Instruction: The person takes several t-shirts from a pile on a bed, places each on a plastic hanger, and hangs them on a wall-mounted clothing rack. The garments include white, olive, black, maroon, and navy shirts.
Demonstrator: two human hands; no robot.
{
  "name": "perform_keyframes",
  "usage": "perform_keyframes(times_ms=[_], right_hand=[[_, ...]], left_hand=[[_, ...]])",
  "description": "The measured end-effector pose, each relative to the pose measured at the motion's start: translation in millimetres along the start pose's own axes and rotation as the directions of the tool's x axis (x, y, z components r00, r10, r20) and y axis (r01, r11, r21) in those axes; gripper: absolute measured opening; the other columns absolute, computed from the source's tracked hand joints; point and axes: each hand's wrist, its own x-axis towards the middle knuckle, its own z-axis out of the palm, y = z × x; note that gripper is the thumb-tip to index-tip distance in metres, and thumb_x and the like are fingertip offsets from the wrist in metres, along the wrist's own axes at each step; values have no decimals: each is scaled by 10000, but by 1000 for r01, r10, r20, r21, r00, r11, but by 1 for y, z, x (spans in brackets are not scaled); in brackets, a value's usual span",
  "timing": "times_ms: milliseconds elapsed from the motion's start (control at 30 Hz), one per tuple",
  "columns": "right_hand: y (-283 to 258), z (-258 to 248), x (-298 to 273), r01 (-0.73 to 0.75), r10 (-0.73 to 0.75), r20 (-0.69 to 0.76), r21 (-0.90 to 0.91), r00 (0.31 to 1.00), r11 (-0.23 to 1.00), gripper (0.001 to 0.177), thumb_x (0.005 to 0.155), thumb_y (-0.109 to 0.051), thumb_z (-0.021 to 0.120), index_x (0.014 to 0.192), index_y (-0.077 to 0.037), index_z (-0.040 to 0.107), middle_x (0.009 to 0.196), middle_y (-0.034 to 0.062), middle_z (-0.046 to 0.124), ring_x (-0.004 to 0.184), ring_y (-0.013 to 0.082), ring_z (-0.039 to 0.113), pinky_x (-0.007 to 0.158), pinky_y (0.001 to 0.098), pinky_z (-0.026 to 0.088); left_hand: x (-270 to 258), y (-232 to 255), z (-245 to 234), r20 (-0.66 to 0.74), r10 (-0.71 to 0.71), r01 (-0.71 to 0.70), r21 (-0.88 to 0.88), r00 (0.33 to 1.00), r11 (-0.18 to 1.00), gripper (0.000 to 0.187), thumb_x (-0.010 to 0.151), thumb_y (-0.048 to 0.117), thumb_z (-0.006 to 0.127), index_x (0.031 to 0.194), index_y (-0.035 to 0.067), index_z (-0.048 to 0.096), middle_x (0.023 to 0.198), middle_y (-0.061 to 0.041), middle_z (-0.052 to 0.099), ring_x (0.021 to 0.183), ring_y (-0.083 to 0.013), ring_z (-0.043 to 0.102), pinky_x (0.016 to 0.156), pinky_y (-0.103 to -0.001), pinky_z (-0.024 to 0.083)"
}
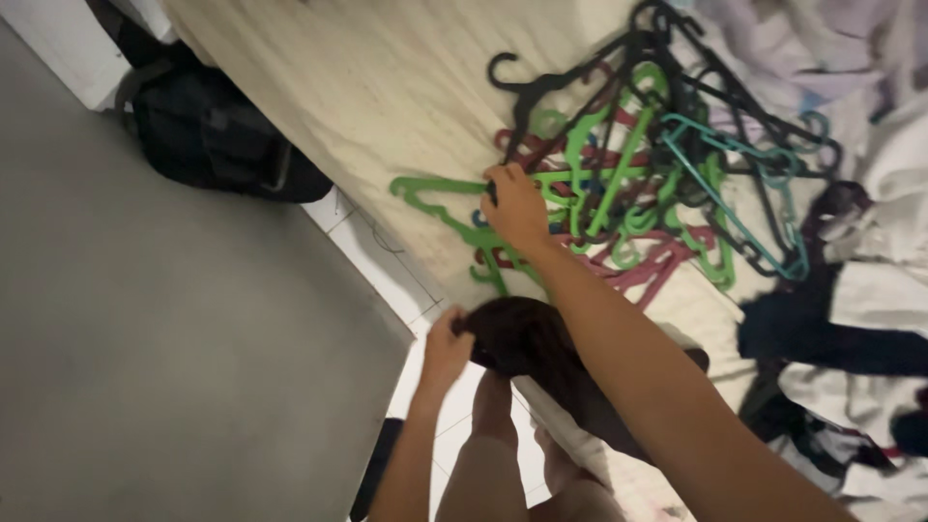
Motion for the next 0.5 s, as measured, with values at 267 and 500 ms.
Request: perform_keyframes(times_ms=[267, 500], right_hand=[[3, -8, -5, -20, 105, 195, -396, 975, 918, 411, 822, -223, 724, 1203, -126, 603, 1174, 165, 605, 1067, 401, 609, 865, 518, 511], [-12, -107, -67, -484, 482, 48, 40, 875, 874, 531, 894, -170, 611, 1390, -90, 437, 983, 241, 700, 849, 480, 668, 742, 560, 501]], left_hand=[[-13, 11, -4, 69, -164, 173, -162, 984, 972, 28, 858, -7, 615, 843, -25, 599, 685, -57, 569, 668, -122, 512, 617, -303, 454], [0, 45, 10, 85, -56, 65, -97, 995, 993, 132, 782, -43, 572, 905, -16, 612, 716, -88, 605, 666, -155, 554, 628, -313, 484]])
